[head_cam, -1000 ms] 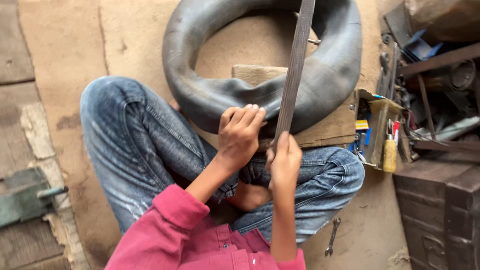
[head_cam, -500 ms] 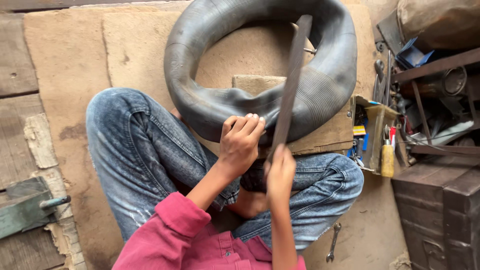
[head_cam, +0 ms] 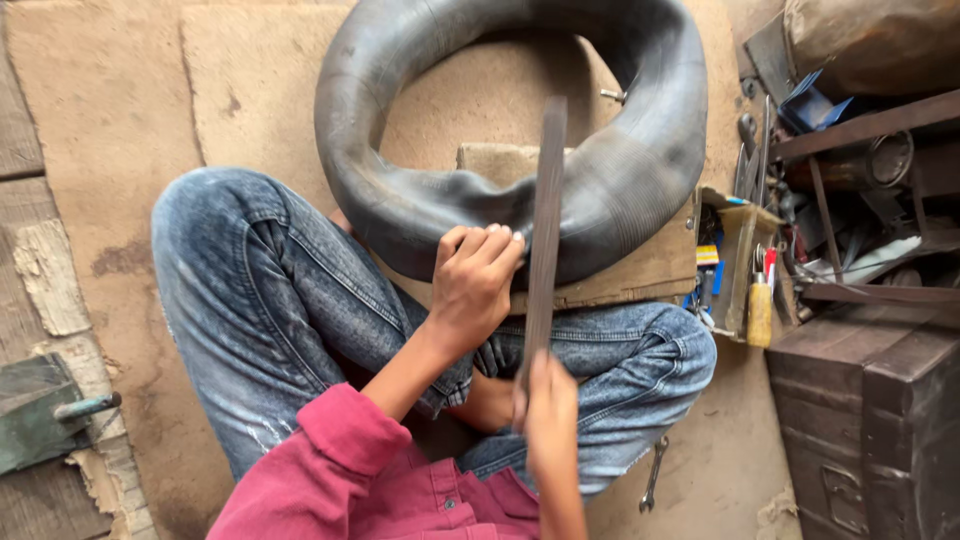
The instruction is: The person sits cross-legged on the floor and uses a metal file to scrape the surface of a large rubber tire. They hold the tire steady with one hand while repeatedly moving the file back and forth along the tire's surface to remove material or smooth the rubber.
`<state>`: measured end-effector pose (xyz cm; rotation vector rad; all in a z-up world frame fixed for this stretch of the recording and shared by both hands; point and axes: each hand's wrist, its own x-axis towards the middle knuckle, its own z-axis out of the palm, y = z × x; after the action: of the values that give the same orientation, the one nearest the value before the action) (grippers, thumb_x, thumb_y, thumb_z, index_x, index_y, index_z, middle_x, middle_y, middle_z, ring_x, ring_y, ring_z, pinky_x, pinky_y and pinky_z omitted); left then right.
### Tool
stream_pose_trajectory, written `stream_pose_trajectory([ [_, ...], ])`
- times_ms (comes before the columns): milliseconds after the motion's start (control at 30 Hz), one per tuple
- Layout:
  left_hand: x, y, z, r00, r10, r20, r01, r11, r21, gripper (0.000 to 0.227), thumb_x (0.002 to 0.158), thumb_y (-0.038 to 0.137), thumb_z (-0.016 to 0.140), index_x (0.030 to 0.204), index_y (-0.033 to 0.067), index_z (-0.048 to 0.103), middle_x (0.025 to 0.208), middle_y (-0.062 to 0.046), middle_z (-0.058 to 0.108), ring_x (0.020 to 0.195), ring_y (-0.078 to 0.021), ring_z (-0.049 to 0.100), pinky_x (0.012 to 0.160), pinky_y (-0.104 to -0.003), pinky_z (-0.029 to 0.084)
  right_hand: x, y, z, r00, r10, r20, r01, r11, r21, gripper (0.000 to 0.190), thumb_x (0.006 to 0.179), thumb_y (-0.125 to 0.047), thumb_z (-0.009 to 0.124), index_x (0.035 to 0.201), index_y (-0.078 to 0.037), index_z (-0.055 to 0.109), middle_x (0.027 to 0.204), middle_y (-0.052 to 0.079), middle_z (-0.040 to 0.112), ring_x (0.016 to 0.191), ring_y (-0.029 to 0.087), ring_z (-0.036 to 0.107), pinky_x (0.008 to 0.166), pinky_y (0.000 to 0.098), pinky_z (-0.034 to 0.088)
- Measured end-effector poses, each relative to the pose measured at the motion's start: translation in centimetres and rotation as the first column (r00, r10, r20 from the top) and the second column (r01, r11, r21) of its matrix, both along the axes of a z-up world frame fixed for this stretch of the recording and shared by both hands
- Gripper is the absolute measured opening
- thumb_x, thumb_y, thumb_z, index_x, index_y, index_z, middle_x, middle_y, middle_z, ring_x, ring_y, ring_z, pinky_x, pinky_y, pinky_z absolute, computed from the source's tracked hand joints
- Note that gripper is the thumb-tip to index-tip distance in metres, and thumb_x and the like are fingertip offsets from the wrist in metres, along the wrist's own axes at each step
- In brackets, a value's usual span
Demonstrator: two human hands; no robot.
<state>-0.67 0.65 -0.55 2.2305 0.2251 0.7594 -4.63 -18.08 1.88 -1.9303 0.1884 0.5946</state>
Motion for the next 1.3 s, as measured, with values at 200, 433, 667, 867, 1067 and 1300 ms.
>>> stream_pose_trajectory([
  [200, -0.8, 0.0, 0.4, 0.999, 0.014, 0.040, -0.013, 1.000, -0.015, 0.027, 0.092, 0.009, 0.067, 0.118, 0.0037, 0.069, 0.116, -0.007, 0.069, 0.114, -0.0236, 0.063, 0.104, -0.039, 0.038, 7.7, 4.6, 2.9, 0.992, -0.039, 0.119, 0.030, 0.997, 0.077, 0.028, 0.107, -0.029, 0.050, 0.111, -0.004, 0.064, 0.059, -0.001, 0.053, 0.044, 0.004, 0.038, 0.039, 0.0224, 0.028],
  [433, -1.2, 0.1, 0.0, 0.999, -0.005, 0.038, 0.007, 0.999, -0.047, 0.026, 0.091, 0.011, 0.070, 0.116, 0.0035, 0.070, 0.115, -0.009, 0.071, 0.111, -0.0243, 0.064, 0.102, -0.039, 0.038, -4.0, -2.7, 2.6, 0.980, 0.080, 0.183, -0.058, 0.991, -0.121, 0.057, 0.101, -0.009, 0.046, 0.157, -0.015, 0.040, 0.059, -0.002, 0.050, 0.049, 0.005, 0.043, 0.046, 0.0218, 0.040],
  [667, -0.9, 0.0, -0.3, 0.998, 0.027, 0.052, -0.027, 1.000, 0.008, 0.023, 0.093, 0.011, 0.069, 0.115, 0.0028, 0.069, 0.115, -0.009, 0.071, 0.113, -0.0243, 0.066, 0.104, -0.039, 0.039, 2.0, 1.5, 1.5, 0.951, 0.172, 0.258, -0.105, 0.962, -0.251, 0.056, 0.101, -0.004, 0.051, 0.154, -0.020, 0.048, 0.062, -0.003, 0.044, 0.053, 0.004, 0.042, 0.048, 0.0223, 0.042],
  [867, -2.0, -0.7, 0.2, 0.999, 0.019, 0.047, -0.016, 0.998, -0.057, 0.023, 0.094, 0.013, 0.069, 0.115, 0.0046, 0.070, 0.114, -0.008, 0.071, 0.110, -0.0246, 0.064, 0.101, -0.039, 0.039, 5.1, 2.6, 3.0, 0.972, -0.011, 0.235, 0.024, 0.998, -0.053, 0.049, 0.102, -0.008, 0.053, 0.152, -0.013, 0.052, 0.062, -0.004, 0.048, 0.051, 0.004, 0.041, 0.044, 0.0225, 0.034],
  [1067, -2.0, -0.3, 0.2, 0.999, 0.030, 0.033, -0.028, 0.998, -0.049, 0.022, 0.091, 0.011, 0.068, 0.112, 0.0059, 0.070, 0.112, -0.007, 0.071, 0.110, -0.0231, 0.064, 0.101, -0.039, 0.038, -6.8, -4.3, 0.5, 0.964, 0.022, 0.264, 0.035, 0.978, -0.207, 0.055, 0.098, -0.007, 0.058, 0.151, -0.017, 0.051, 0.060, -0.005, 0.046, 0.050, 0.004, 0.041, 0.044, 0.0228, 0.038],
  [1300, -1.8, -0.2, -0.5, 0.998, 0.037, 0.055, -0.038, 0.999, 0.009, 0.023, 0.091, 0.008, 0.067, 0.114, 0.0023, 0.070, 0.114, -0.008, 0.071, 0.112, -0.0234, 0.064, 0.102, -0.039, 0.038, 2.6, 1.9, 0.8, 0.950, 0.138, 0.279, -0.102, 0.985, -0.141, 0.054, 0.102, -0.010, 0.053, 0.155, -0.018, 0.046, 0.071, -0.006, 0.047, 0.053, 0.004, 0.040, 0.046, 0.0229, 0.037],
])
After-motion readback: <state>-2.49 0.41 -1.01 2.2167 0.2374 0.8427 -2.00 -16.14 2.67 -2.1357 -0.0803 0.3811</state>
